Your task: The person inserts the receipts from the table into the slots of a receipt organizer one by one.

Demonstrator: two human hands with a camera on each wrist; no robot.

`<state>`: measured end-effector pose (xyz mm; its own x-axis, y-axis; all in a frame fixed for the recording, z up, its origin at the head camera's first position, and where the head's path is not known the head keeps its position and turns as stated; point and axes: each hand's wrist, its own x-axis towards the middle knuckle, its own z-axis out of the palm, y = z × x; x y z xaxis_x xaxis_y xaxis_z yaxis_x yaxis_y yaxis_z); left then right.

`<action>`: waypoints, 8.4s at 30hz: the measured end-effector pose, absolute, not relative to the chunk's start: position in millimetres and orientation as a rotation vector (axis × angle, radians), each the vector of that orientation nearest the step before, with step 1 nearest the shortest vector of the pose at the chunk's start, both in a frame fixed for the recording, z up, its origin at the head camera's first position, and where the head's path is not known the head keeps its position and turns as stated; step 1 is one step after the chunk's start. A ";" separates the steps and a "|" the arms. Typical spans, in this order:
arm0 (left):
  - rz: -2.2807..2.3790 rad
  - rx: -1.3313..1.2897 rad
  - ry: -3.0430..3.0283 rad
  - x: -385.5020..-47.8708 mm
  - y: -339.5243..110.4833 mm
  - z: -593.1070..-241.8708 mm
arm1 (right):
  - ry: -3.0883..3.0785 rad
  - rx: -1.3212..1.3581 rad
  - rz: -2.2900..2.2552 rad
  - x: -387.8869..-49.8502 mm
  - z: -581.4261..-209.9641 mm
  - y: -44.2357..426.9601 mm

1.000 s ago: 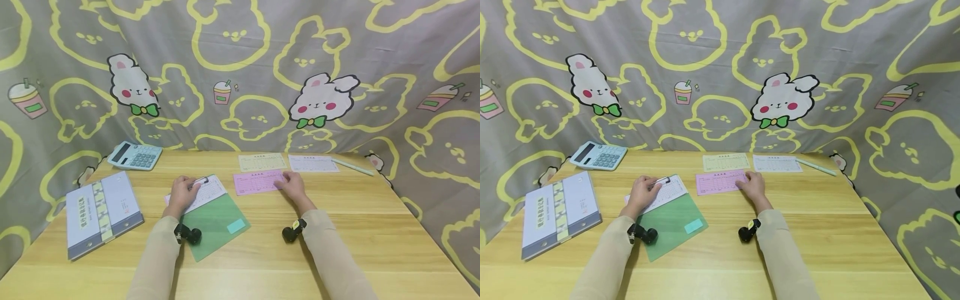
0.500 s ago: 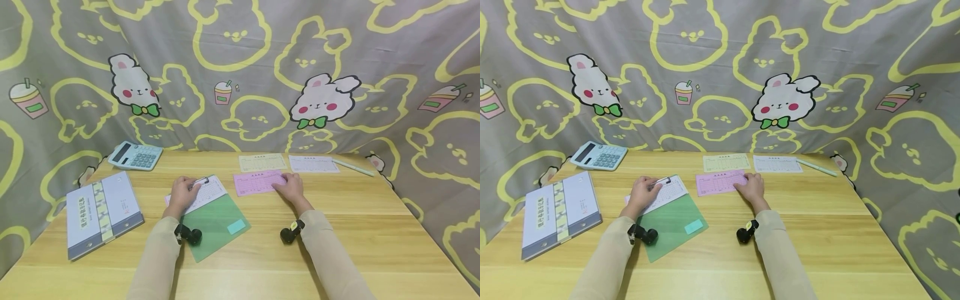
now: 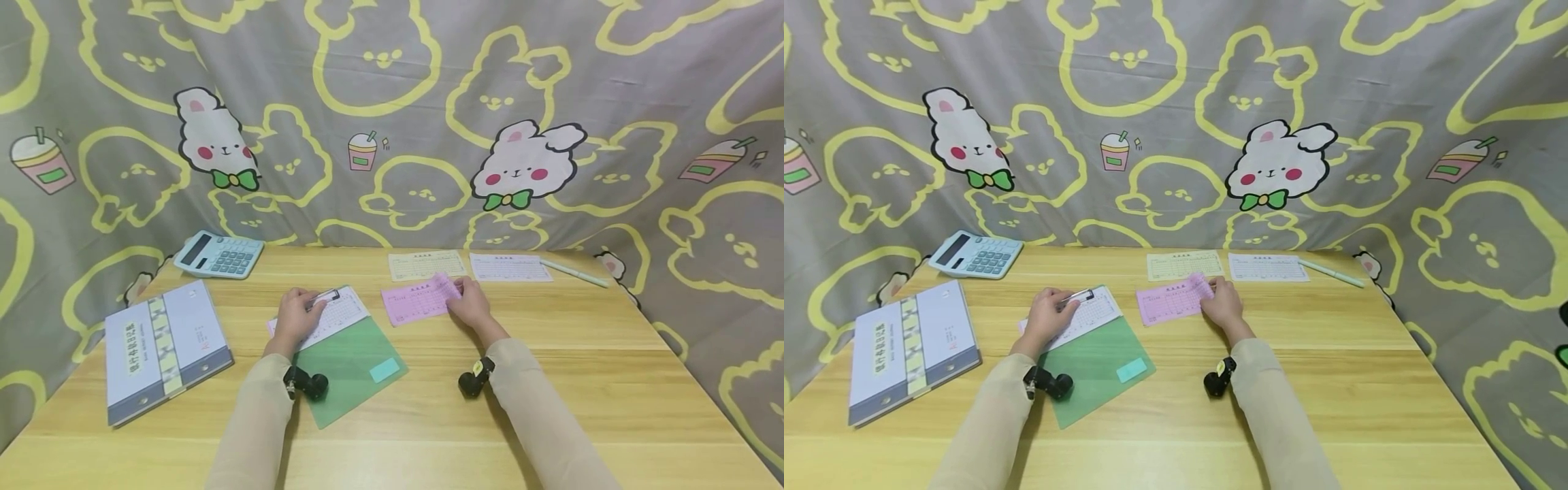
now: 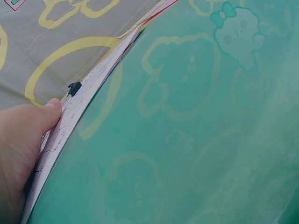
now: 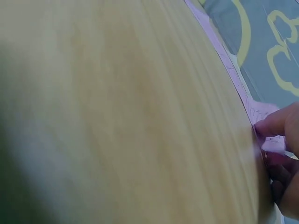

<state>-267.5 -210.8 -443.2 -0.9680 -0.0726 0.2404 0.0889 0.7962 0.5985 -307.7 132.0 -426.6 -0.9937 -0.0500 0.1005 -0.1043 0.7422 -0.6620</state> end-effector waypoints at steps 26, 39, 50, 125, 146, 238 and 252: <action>-0.946 -0.025 -2.732 -267.4 -209.3 -440.5 | -2.771 0.265 1.642 -299.4 -412.5 169.7; -1.017 -0.011 -2.781 -268.6 -215.5 -436.5 | -2.543 0.574 1.984 -288.3 -387.8 164.6; -1.044 -0.019 -2.784 -270.1 -215.0 -433.1 | -2.655 0.658 2.014 -283.3 -397.6 109.9; -0.714 -0.147 -2.801 -266.3 -209.1 -429.7 | -2.692 0.728 1.880 -258.3 -425.5 -5.9; -0.757 -0.128 -2.812 -266.9 -209.5 -428.3 | -2.909 0.710 1.711 -268.2 -420.3 -9.2; -0.743 -0.107 -2.789 -266.5 -207.3 -430.4 | -2.792 0.438 1.886 -274.5 -420.6 -18.9; -0.785 -0.100 -2.733 -265.3 -207.7 -437.8 | -2.658 0.508 2.214 -272.1 -416.7 -4.1</action>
<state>-265.3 -207.7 -437.8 -0.9540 -0.0145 0.2994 0.1465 0.8488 0.5080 -272.1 -4.1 -416.7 -0.8968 -0.4340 -0.0861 0.0063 0.1821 -0.9833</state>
